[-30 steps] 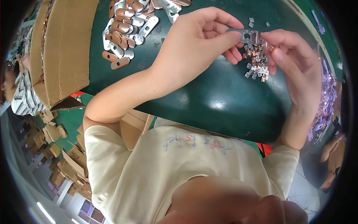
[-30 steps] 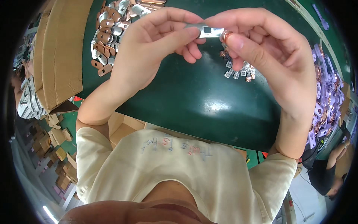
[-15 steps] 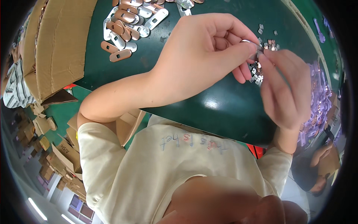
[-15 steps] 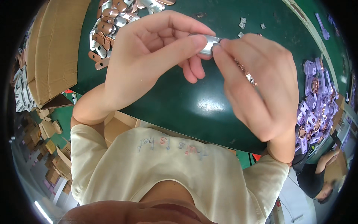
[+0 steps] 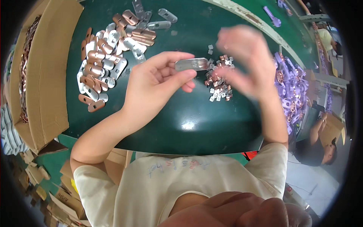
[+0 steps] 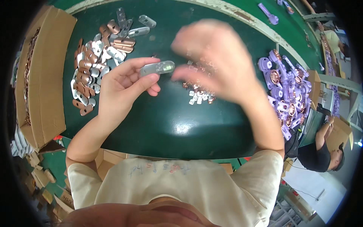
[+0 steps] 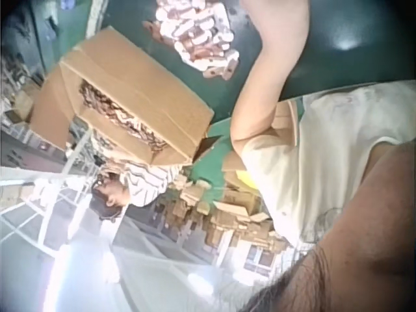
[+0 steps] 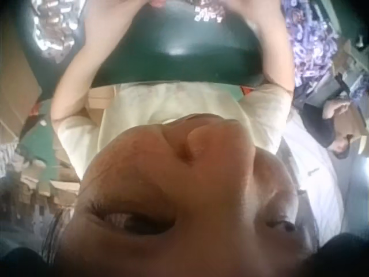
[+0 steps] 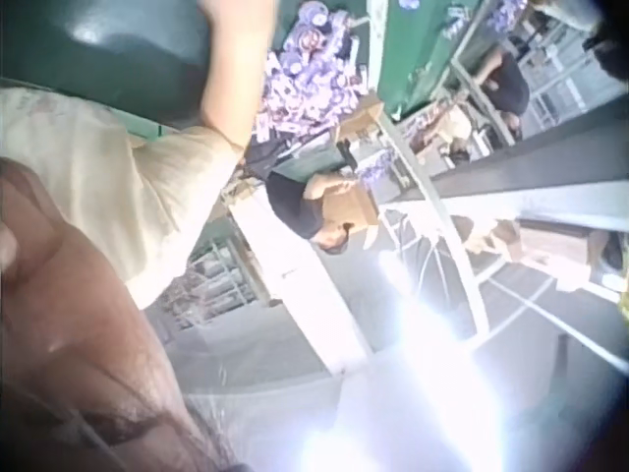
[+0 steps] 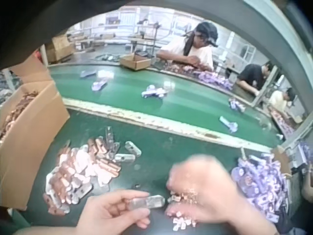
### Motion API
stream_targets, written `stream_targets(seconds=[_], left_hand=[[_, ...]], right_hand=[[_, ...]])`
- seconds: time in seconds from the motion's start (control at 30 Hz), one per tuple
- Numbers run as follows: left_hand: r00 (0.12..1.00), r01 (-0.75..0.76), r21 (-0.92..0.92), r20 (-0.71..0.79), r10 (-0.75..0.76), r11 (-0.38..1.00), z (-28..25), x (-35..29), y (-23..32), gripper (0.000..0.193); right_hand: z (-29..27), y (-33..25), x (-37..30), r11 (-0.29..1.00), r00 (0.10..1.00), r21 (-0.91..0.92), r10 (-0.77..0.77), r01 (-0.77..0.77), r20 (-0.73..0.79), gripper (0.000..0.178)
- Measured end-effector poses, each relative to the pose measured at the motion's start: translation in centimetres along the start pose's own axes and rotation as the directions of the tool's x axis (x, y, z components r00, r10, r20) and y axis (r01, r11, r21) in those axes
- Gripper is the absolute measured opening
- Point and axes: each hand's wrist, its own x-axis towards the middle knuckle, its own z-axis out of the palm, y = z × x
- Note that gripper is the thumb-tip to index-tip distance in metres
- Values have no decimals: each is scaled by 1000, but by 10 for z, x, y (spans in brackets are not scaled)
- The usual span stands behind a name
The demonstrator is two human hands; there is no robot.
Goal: Assembling small electronic components and metal plates into purple plastic device housings at a production line.
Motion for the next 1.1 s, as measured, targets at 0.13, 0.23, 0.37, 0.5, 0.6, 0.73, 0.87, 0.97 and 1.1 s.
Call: stream_targets(seconds=[0.13, 0.23, 0.37, 0.5, 0.6, 0.73, 0.87, 0.97, 1.1], left_hand=[[999, 43, 102, -3, -43, 994, -2, -4, 3, 29], [996, 34, 44, 86, -37, 998, 3, 5, -1, 30], [991, 1, -4, 136, -1, 1000, 7, 8, 2, 31], [991, -37, 151, 132, 17, 988, 6, 2, 7, 30], [995, -41, 106, 97, 31, 994, 10, 3, 4, 28], [991, -50, 47, 125, 44, 998, 11, -1, 2, 25], [987, -22, 33, 160, 17, 999, 16, -4, 7, 25], [986, -19, 13, 163, 17, 1000, 16, -6, 6, 25], [986, 8, 3, 165, -8, 1000, 15, -5, 6, 26]], right_hand=[[-47, 165, -32, 698, 774, -377, 627, -609, -90, 61], [-98, 276, -113, 350, 435, -666, 899, -659, 43, 65], [-102, 270, -107, 661, 575, -343, 750, -667, 327, 43], [-59, 112, -26, 518, 616, 370, 753, -771, 230, 38], [-46, 10, -17, 698, 790, 377, 574, -610, 216, 37], [-29, -54, -13, 881, 875, 63, 454, -469, 166, 32], [-30, -51, -18, 929, 923, 44, 358, -367, 139, 29], [-28, -49, -20, 923, 920, 76, 363, -376, 149, 28], [-25, -49, -22, 907, 904, 68, 404, -416, 142, 27]])
